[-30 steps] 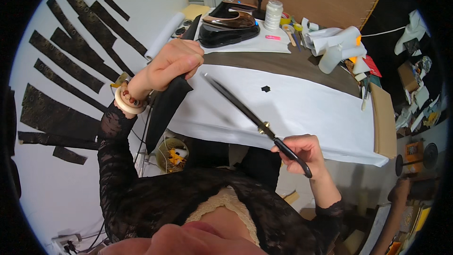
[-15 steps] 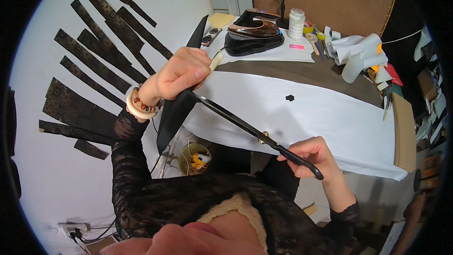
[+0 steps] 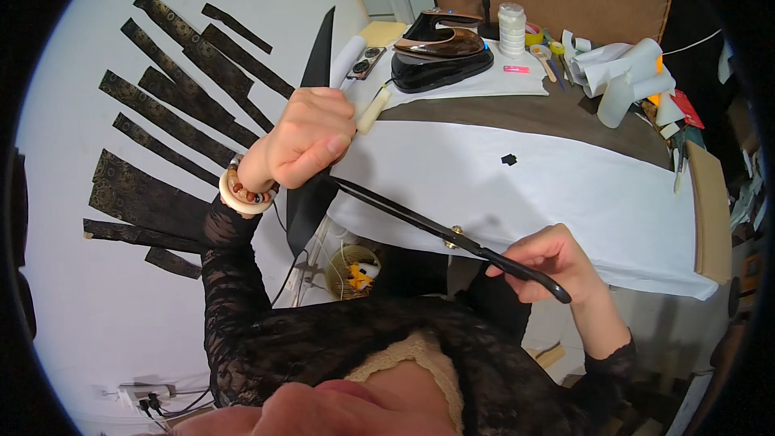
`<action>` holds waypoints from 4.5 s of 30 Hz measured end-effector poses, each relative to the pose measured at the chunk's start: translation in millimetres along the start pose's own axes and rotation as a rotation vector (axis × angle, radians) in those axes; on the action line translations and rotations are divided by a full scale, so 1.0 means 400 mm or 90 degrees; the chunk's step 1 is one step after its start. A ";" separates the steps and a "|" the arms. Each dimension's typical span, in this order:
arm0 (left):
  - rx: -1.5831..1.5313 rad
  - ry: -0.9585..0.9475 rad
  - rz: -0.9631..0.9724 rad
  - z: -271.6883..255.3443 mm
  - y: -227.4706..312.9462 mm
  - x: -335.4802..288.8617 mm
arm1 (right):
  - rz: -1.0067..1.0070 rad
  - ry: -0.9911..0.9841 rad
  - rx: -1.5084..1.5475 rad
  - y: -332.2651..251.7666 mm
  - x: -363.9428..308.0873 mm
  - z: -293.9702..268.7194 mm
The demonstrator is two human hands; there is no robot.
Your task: The person folds and trims black fabric strips, aligns them along the edges of a beige fabric piece, and uses an iron to press the seams. The person repeatedly cuts, folds, and irons the fabric to create a finished edge.
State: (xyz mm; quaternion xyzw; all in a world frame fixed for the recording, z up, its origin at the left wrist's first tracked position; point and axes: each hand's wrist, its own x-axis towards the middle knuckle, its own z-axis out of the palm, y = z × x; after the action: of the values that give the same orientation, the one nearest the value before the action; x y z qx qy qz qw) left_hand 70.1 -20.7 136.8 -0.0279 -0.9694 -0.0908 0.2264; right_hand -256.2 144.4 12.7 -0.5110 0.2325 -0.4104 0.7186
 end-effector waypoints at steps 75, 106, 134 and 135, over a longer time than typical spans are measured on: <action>-0.653 0.233 -0.230 -0.030 -0.032 0.081 | 0.321 0.573 -1.064 0.201 -0.087 -0.299; 0.319 -0.051 -0.321 -0.123 0.172 0.046 | -0.231 0.336 -0.189 0.097 0.262 -0.014; 0.166 0.031 -0.361 0.326 -0.072 0.042 | -0.065 0.437 0.107 0.391 0.248 0.040; 0.167 0.018 -0.378 0.334 -0.076 0.038 | -0.057 0.438 0.116 0.401 0.251 0.037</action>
State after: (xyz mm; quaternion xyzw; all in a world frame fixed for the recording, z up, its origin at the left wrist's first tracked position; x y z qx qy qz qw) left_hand -4.6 -25.2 21.1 0.2866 -0.9353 -0.0278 0.2055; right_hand -132.7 91.8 -121.8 -0.2864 0.4009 -0.6084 0.6222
